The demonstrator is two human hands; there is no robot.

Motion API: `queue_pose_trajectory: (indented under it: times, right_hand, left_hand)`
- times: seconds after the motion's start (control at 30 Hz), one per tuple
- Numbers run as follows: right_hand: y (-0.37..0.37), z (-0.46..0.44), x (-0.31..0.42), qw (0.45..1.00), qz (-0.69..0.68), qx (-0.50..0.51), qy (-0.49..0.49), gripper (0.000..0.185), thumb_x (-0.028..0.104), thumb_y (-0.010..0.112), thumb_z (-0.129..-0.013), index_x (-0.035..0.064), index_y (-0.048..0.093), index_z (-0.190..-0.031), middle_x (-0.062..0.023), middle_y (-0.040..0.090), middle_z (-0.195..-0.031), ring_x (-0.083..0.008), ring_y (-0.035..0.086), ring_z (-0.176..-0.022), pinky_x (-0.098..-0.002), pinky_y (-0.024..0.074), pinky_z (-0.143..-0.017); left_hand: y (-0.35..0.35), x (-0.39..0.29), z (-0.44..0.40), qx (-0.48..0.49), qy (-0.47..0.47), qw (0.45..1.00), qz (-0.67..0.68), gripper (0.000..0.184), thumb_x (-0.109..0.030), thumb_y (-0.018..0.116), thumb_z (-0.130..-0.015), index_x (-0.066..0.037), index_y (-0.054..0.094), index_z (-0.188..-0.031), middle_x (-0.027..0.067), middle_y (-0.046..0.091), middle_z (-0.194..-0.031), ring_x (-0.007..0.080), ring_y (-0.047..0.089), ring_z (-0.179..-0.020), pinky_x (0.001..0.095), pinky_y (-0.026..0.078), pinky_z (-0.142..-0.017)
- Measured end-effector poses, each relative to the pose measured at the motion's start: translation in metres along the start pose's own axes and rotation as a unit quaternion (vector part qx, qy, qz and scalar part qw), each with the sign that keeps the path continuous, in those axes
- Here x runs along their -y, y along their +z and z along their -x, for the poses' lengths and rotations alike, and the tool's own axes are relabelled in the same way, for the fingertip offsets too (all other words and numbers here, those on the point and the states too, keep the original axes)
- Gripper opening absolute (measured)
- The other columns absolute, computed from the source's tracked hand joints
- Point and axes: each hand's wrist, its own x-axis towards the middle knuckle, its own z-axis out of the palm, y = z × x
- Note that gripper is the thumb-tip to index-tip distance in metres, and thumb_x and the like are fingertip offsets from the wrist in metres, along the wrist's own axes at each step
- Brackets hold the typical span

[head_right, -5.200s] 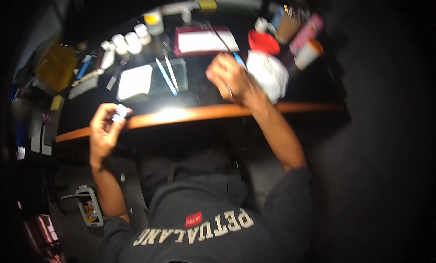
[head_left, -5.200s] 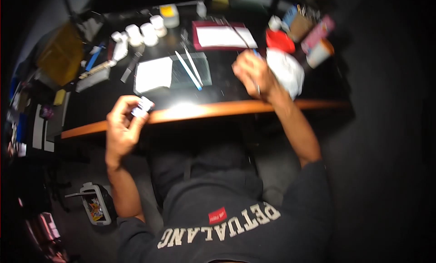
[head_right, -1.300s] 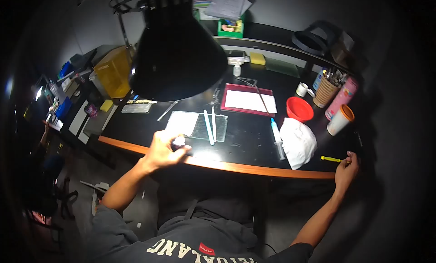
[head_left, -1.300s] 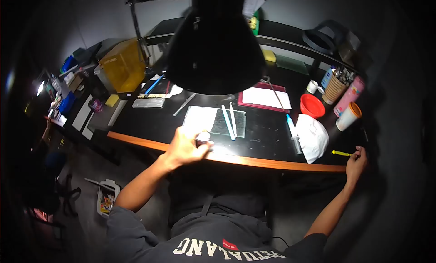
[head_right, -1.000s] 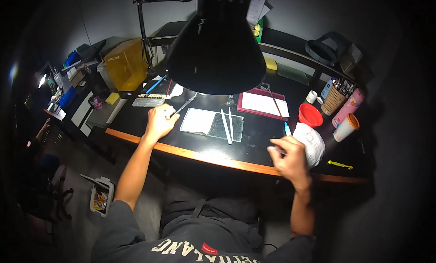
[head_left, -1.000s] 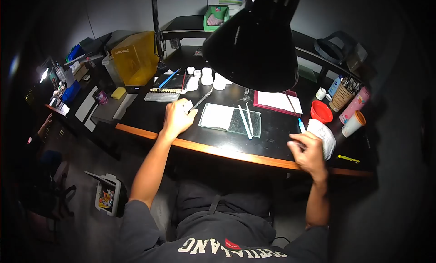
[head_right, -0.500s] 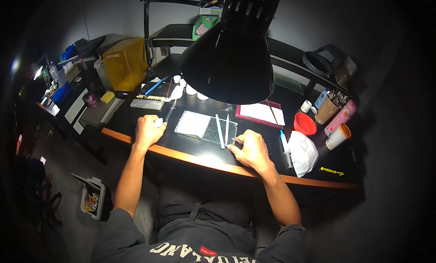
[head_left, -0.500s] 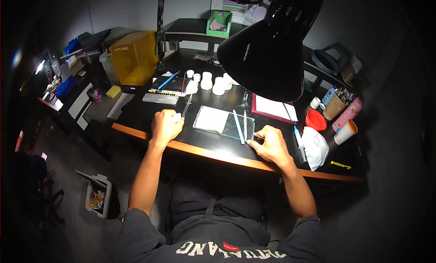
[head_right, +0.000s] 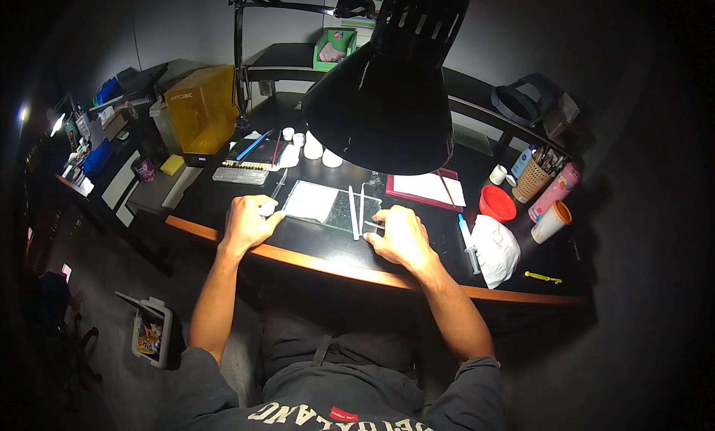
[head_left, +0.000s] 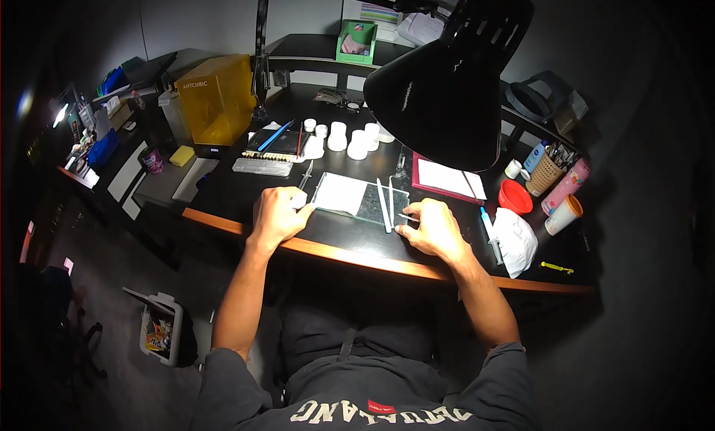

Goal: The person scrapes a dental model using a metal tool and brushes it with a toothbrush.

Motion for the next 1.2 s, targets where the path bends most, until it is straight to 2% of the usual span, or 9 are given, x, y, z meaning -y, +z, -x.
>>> queue_pose_trajectory:
  times: [0.3,0.47,0.53,0.63,0.8,0.83,0.93,1.07,1.2]
  right_hand:
    - [0.003,-0.034,-0.005,0.999,0.027,0.021,0.022,0.047,0.027,0.087,-0.088,-0.0009,0.079,-0.124,-0.0240,0.079,-0.107,-0.0363,0.078,-0.103,-0.0445,0.0602,-0.095]
    - [0.009,-0.057,-0.007,0.998,0.047,0.030,0.023,0.039,0.019,0.083,-0.090,-0.0013,0.079,-0.123,-0.0231,0.080,-0.104,-0.0370,0.078,-0.102,-0.0473,0.0597,-0.097]
    - [0.018,-0.054,-0.016,0.996,0.066,-0.047,-0.023,0.037,0.016,0.081,-0.090,-0.0009,0.079,-0.123,-0.0211,0.077,-0.104,-0.0360,0.076,-0.103,-0.0466,0.0591,-0.097]
    - [0.014,-0.048,-0.026,0.986,0.008,-0.145,-0.081,0.034,0.012,0.079,-0.089,-0.0007,0.080,-0.121,-0.0206,0.075,-0.105,-0.0366,0.073,-0.105,-0.0471,0.0584,-0.094]
    - [-0.022,-0.008,-0.016,0.929,-0.201,-0.306,-0.058,0.024,0.013,0.062,-0.105,-0.0039,0.078,-0.112,-0.0005,0.065,-0.088,-0.0016,0.050,-0.072,-0.0192,0.0399,-0.066]
    - [-0.024,0.000,-0.015,0.891,-0.260,-0.347,-0.132,0.028,0.010,0.049,-0.104,-0.0044,0.068,-0.089,-0.0088,0.059,-0.077,-0.0136,0.051,-0.066,-0.0320,0.0394,-0.060]
    - [0.004,0.029,-0.013,0.839,-0.273,-0.455,-0.122,0.074,0.045,0.023,-0.118,-0.0034,0.077,-0.103,-0.0091,0.064,-0.095,-0.0154,0.051,-0.069,-0.0311,0.0413,-0.064]
    - [0.031,0.072,-0.019,0.863,-0.308,-0.399,-0.008,0.107,0.077,0.010,-0.109,-0.0063,0.077,-0.107,-0.0094,0.063,-0.096,-0.0102,0.052,-0.064,-0.0225,0.0399,-0.056]
    - [0.032,0.087,-0.025,0.866,-0.360,-0.347,-0.030,0.105,0.078,0.017,-0.106,-0.0108,0.072,-0.108,-0.0146,0.066,-0.095,-0.0170,0.068,-0.062,-0.0261,0.0583,-0.054]
  left_hand:
    - [0.016,-0.001,-0.038,0.116,-0.023,0.988,-0.095,0.017,-0.020,0.081,-0.084,-0.009,0.084,-0.096,0.0217,0.079,-0.096,0.0439,0.076,-0.096,0.0510,0.062,-0.086]
    - [0.022,-0.003,-0.049,0.083,-0.041,0.992,-0.086,0.018,-0.022,0.079,-0.087,-0.004,0.078,-0.087,0.0232,0.078,-0.091,0.0457,0.076,-0.088,0.0526,0.062,-0.078]
    - [0.026,-0.004,-0.043,-0.023,0.047,0.998,-0.043,0.021,-0.015,0.080,-0.086,-0.002,0.075,-0.102,0.0219,0.077,-0.088,0.0419,0.078,-0.081,0.0483,0.062,-0.075]
    - [0.018,-0.043,-0.025,-0.001,-0.019,0.998,0.055,0.034,-0.010,0.085,-0.083,0.004,0.073,-0.112,0.0128,0.071,-0.074,0.0252,0.075,-0.073,0.0374,0.060,-0.072]
    - [0.053,-0.076,0.009,0.098,0.050,0.974,0.201,0.018,-0.006,0.074,-0.094,0.003,0.070,-0.108,0.0116,0.069,-0.109,0.0146,0.069,-0.074,0.0313,0.057,-0.069]
    - [0.061,-0.089,0.015,0.104,-0.009,0.952,0.287,0.013,-0.005,0.069,-0.099,0.002,0.067,-0.109,0.0105,0.070,-0.101,0.0148,0.069,-0.075,0.0306,0.057,-0.070]
    - [0.080,-0.102,0.025,0.134,0.056,0.928,0.343,0.020,-0.006,0.071,-0.100,0.001,0.061,-0.116,0.0102,0.071,-0.086,0.0138,0.068,-0.073,0.0296,0.056,-0.069]
    - [0.075,-0.103,0.027,0.183,0.030,0.922,0.340,0.018,-0.003,0.074,-0.097,0.002,0.065,-0.112,0.0106,0.072,-0.085,0.0131,0.068,-0.072,0.0294,0.054,-0.067]
    - [0.071,-0.101,0.034,0.134,0.064,0.951,0.272,0.019,-0.002,0.078,-0.093,0.001,0.070,-0.110,0.0099,0.074,-0.088,0.0131,0.069,-0.075,0.0288,0.055,-0.068]
